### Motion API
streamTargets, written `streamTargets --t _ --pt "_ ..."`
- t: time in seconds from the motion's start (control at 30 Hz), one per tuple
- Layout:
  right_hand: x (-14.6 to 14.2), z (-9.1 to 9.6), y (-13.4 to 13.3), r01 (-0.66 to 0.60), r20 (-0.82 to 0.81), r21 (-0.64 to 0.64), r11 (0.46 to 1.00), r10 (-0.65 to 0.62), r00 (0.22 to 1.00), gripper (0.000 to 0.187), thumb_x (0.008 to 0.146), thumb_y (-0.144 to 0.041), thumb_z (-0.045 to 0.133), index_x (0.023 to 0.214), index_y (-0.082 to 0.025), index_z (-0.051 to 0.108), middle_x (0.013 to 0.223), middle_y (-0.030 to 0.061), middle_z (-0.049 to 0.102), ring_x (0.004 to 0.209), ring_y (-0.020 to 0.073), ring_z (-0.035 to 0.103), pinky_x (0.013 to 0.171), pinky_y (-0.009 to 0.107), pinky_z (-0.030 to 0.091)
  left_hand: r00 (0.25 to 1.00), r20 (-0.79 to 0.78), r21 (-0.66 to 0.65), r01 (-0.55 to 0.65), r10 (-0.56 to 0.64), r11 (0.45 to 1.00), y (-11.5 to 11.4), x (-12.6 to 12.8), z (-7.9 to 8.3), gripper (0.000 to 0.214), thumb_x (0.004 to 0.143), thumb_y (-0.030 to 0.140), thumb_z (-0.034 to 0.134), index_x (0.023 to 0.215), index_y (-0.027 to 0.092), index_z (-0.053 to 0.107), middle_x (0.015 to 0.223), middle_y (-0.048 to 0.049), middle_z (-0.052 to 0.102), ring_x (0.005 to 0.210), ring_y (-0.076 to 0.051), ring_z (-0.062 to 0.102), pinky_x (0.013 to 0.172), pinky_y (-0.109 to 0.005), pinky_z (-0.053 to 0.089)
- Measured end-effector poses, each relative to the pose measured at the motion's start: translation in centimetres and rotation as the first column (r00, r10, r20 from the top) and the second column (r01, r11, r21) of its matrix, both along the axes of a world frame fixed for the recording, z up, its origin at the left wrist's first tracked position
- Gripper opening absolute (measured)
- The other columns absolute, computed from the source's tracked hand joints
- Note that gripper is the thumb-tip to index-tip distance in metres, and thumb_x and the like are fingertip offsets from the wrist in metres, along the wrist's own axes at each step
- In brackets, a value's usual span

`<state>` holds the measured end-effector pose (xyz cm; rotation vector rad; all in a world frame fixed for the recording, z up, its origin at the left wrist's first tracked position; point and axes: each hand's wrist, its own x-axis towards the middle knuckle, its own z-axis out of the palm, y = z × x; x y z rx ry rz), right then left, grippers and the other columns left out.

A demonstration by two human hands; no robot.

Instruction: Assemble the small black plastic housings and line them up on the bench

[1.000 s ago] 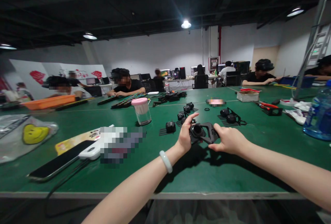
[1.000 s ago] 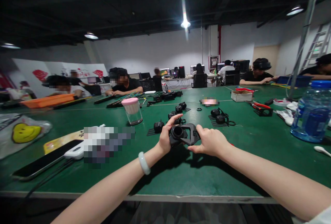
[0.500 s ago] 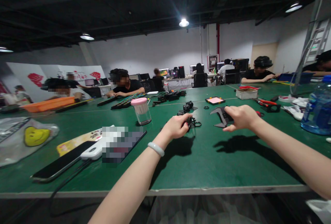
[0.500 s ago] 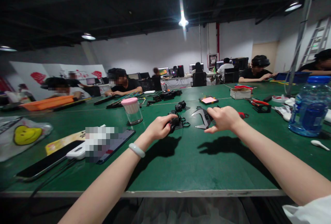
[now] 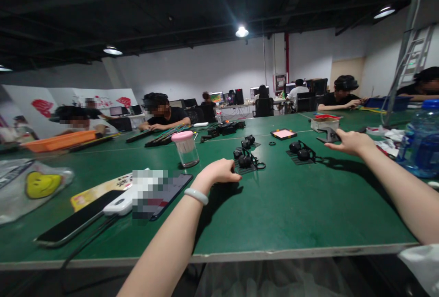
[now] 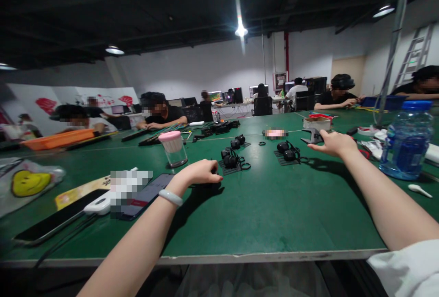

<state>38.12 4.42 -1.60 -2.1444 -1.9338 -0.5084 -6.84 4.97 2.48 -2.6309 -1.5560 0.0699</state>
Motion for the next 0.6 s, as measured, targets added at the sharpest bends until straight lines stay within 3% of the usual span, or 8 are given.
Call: streamTargets --t 0.27,0.6 --pt "4.0 -4.2 3.3 0.069 -0.129 -0.148 0.987 -0.089 0.988 0.07 0.057 -0.074 0.031 0.088 -0.015 0.053 0.088 0.0175 0.057 0.08 0.0333 0.054 0.067 0.043 0.037 0.999 0.001 0.029 0.047 -0.047 0.998 0.8 -0.6 -0.4 0.048 0.053 0.056 0.051 0.081 0.018 0.058 0.072 -0.0052 0.062 0.058 -0.018 0.054 0.044 -0.023 0.032" --pt "4.6 -5.2 3.7 0.064 -0.162 -0.178 0.982 -0.093 0.982 0.074 0.059 -0.073 0.031 0.095 -0.012 0.054 0.093 0.0208 0.056 0.083 0.0352 0.053 0.067 0.044 0.038 0.997 0.074 0.014 -0.033 0.032 0.999 0.6 -0.6 -0.4 0.049 0.051 0.051 0.057 0.086 0.017 0.055 0.078 -0.0052 0.06 0.065 -0.018 0.054 0.05 -0.022 0.035"
